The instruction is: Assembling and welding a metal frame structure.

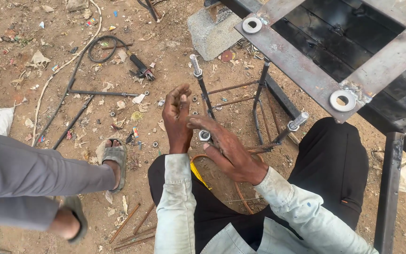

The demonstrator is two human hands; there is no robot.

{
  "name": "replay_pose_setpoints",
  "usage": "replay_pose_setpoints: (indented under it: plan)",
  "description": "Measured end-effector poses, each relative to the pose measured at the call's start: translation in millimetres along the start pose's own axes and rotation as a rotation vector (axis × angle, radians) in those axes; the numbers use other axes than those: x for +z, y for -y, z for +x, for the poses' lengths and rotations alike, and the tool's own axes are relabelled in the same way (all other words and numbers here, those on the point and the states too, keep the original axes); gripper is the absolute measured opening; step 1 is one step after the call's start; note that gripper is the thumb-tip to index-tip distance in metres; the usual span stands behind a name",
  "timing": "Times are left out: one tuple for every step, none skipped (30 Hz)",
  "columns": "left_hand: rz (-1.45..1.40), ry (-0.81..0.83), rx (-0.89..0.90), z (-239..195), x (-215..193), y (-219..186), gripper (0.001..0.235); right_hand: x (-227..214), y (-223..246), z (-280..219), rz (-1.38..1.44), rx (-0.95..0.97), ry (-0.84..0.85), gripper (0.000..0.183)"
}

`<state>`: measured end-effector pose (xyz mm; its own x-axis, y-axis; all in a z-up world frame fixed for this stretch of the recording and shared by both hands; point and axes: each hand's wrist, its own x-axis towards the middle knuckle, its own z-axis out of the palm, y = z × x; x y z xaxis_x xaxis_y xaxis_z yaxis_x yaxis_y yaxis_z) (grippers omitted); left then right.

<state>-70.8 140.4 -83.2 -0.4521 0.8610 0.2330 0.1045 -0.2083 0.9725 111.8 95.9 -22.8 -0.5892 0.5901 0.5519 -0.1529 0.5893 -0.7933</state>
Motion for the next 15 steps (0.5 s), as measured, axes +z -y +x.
replay_pose_setpoints:
  plan:
    - [-0.004,0.0,0.003,7,6,-3,0.034,2,0,1,-0.004,-0.002,0.001,0.047]
    - [0.066,0.036,0.002,14,11,-7,0.039,4,0,3,-0.14,-0.033,-0.074,0.051]
    - [0.137,0.069,0.001,21,16,-11,0.05,7,1,4,-0.276,-0.064,-0.148,0.055]
    - [0.134,0.067,0.004,30,19,-1,0.05,8,0,1,-0.278,-0.067,-0.145,0.055]
    - [0.104,0.108,0.004,39,22,8,0.053,10,-1,-1,-0.27,0.009,-0.187,0.052]
    - [0.074,0.149,0.004,48,25,17,0.056,11,-2,-3,-0.261,0.086,-0.227,0.049]
    - [0.073,0.148,0.011,54,24,22,0.056,10,0,-4,-0.263,0.08,-0.228,0.049]
    - [0.103,0.177,0.038,60,24,27,0.055,9,2,-6,-0.263,0.078,-0.23,0.049]
    - [0.129,0.202,0.064,65,25,34,0.055,7,4,-8,-0.265,0.077,-0.228,0.049]
    - [0.124,0.199,0.07,68,25,36,0.055,6,2,-10,-0.27,0.072,-0.225,0.049]
    - [0.13,0.203,0.091,69,24,39,0.052,5,0,-12,-0.249,0.042,-0.18,0.049]
    - [0.136,0.207,0.112,70,24,42,0.049,3,-1,-14,-0.228,0.014,-0.135,0.048]
    - [0.134,0.205,0.116,69,23,41,0.049,3,3,-12,-0.231,0.01,-0.133,0.048]
    - [0.133,0.185,0.107,68,24,39,0.044,2,8,-10,-0.246,-0.022,-0.112,0.048]
    - [0.134,0.173,0.102,69,25,37,0.04,1,13,-8,-0.262,-0.054,-0.101,0.049]
